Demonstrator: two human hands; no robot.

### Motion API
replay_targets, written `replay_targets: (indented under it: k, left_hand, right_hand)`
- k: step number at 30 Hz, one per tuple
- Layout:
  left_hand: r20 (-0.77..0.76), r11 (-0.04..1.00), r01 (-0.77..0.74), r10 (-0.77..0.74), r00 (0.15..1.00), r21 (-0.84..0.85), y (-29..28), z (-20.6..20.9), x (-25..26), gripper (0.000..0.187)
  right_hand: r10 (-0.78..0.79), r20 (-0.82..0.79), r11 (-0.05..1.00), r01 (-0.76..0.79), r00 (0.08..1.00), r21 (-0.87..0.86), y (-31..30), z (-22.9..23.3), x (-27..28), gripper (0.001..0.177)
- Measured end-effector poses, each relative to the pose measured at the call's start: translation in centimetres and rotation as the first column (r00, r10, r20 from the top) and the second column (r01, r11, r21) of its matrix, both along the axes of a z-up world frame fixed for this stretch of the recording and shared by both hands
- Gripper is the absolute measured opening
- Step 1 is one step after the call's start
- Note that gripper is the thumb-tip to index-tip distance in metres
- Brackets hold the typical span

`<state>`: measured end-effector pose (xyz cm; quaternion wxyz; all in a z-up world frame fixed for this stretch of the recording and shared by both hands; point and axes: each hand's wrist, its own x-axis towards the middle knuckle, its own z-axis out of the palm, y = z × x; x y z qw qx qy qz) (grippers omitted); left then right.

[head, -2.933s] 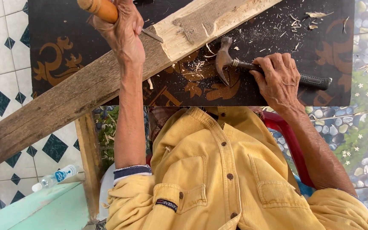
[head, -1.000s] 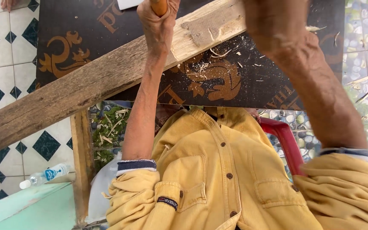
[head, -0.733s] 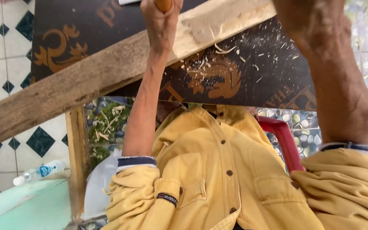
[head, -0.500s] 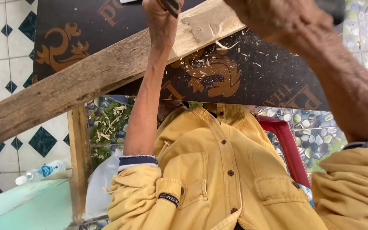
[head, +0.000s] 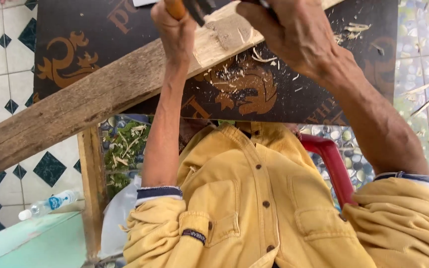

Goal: A person uses a hammer and chisel to carve and shape a piece of wooden lumber on a workbench.

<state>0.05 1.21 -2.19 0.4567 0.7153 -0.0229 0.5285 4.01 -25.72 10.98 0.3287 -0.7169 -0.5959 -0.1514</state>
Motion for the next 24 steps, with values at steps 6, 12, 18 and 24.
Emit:
replay_targets:
  k: [6, 12, 18, 24]
  left_hand:
    - [0.025, 0.871, 0.156, -0.164, 0.986, -0.465, 3.0, -2.4, -2.9, 0.016]
    - [0.281, 0.828, 0.413, -0.322, 0.904, -0.379, 4.4, -1.1, -5.8, 0.028]
    - [0.210, 0.791, 0.336, -0.264, 0.941, -0.511, 3.2, -0.4, -4.4, 0.038]
    - [0.226, 0.854, 0.336, -0.264, 0.938, -0.397, 3.1, -0.1, -2.3, 0.024]
  right_hand:
    - [-0.098, -0.298, 0.995, 0.095, 0.950, -0.026, -5.2, -4.2, -3.0, 0.022]
    - [-0.281, -0.539, 0.958, 0.195, 0.794, -0.211, -11.5, -11.6, -4.0, 0.019]
    - [-0.518, -0.466, 0.833, 0.300, 0.717, -0.465, -13.7, -11.7, -5.5, 0.029]
    - [-0.578, -0.349, 0.752, 0.317, 0.737, -0.577, -13.0, -11.1, -6.2, 0.029]
